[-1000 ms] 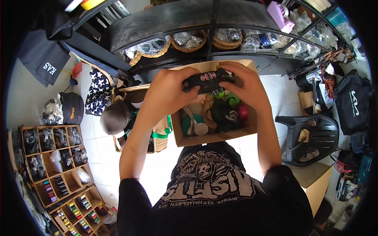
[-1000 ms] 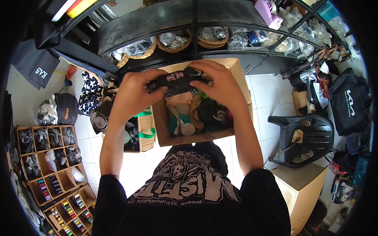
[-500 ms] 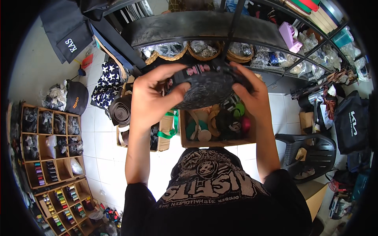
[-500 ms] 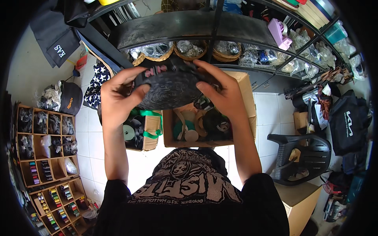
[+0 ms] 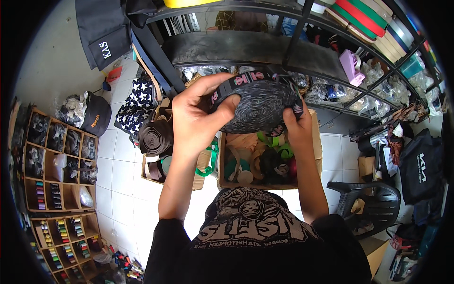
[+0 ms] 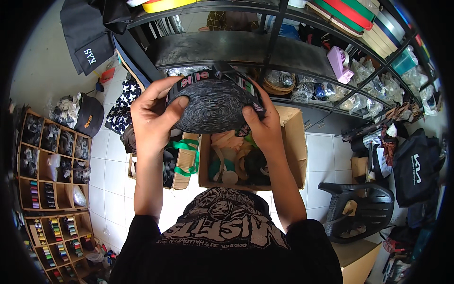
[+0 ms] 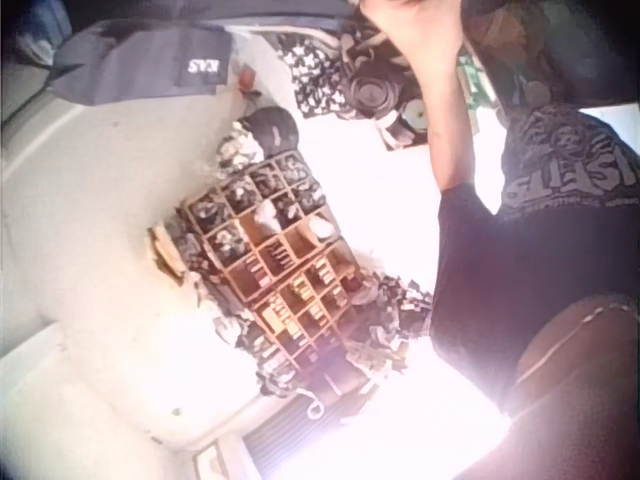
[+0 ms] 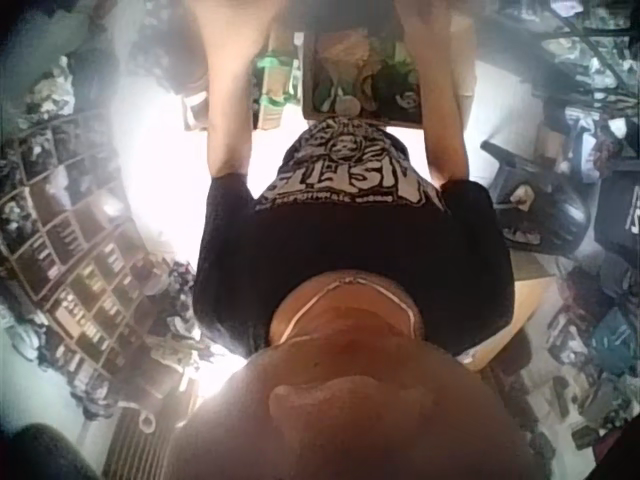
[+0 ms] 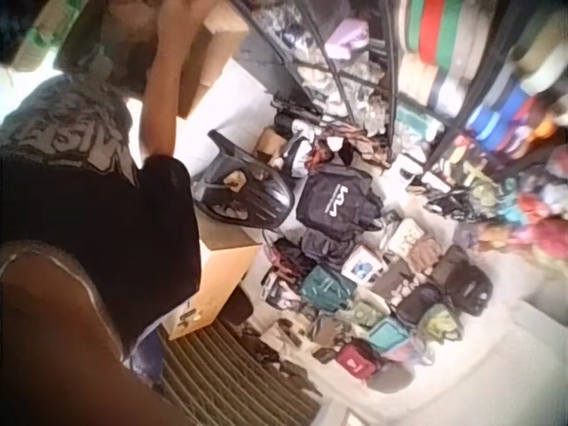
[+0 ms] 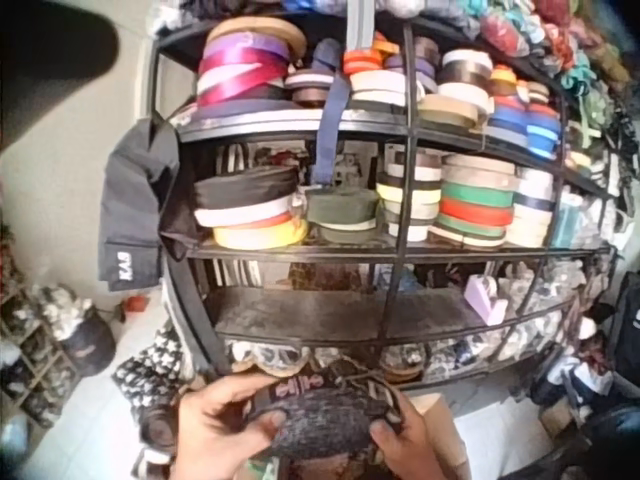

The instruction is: The person handles several rolls of textile webbing, picking them up from a box one at a time, turning them over by hand, and placing them onto a storage shelf alongside other rolls.

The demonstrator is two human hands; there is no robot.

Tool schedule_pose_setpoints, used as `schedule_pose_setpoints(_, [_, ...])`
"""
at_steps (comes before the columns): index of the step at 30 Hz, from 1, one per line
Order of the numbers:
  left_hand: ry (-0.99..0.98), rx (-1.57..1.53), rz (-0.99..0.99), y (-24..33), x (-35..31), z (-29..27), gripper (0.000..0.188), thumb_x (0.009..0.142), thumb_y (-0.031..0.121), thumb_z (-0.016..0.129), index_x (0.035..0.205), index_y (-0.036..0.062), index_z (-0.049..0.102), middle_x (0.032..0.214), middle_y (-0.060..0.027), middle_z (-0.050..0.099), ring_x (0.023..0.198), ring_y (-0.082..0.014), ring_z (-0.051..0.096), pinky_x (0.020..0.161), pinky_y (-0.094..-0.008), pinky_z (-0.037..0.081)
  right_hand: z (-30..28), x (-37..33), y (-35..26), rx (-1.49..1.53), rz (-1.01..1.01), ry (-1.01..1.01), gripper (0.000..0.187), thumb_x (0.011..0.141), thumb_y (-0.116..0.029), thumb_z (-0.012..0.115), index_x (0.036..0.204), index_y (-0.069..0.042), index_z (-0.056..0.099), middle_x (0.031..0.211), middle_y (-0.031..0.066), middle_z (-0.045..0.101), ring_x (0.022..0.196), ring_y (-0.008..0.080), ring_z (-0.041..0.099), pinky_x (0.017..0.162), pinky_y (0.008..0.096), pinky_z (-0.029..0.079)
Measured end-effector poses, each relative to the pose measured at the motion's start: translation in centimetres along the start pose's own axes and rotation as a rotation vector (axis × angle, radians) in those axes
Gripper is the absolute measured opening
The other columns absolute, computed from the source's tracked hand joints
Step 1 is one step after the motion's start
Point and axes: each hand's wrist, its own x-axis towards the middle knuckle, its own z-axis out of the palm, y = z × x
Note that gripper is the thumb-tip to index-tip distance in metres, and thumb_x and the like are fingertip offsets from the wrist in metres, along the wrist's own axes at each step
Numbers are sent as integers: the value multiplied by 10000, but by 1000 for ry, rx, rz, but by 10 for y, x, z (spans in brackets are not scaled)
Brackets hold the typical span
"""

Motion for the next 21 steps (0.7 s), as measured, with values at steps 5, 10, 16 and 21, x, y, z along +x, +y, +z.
schedule_pose_setpoints(5, [196, -453, -115, -10, 13, 6, 290, 821, -42, 604, 1105, -96, 580, 984, -134, 660, 877, -147, 625, 812, -265, 495, 8, 10, 4, -35, -220, 104, 615, 948, -309, 516, 1404, 36, 289, 1355, 140, 418, 1227, 199, 421, 1052, 323, 291])
schedule_pose_setpoints(10, [348, -687, -207, -18, 24, 11, 281, 848, -13, 578, 1115, -99, 562, 1004, -143, 647, 872, -180, 634, 818, -302, 515, 24, 19, -13, 85, -197, 136, 542, 1008, -271, 355, 1434, 36, 223, 1433, 166, 331, 1303, 215, 345, 1087, 315, 234])
schedule_pose_setpoints(16, [341, -737, -259, -27, 29, 9, 304, 854, 48, 585, 1126, -85, 562, 1050, -143, 632, 924, -208, 625, 850, -339, 513, 25, 22, -22, 357, -52, 163, 473, 1002, -188, 349, 1397, 62, 282, 1374, 169, 415, 1241, 253, 439, 1059, 381, 334])
schedule_pose_setpoints(21, [382, -744, -246, -37, 37, 17, 311, 857, 52, 580, 1133, -89, 557, 1043, -141, 633, 907, -211, 628, 840, -338, 517, 25, 31, -19, 444, 4, 194, 439, 999, -167, 390, 1361, 77, 341, 1328, 157, 471, 1195, 229, 479, 1032, 363, 365])
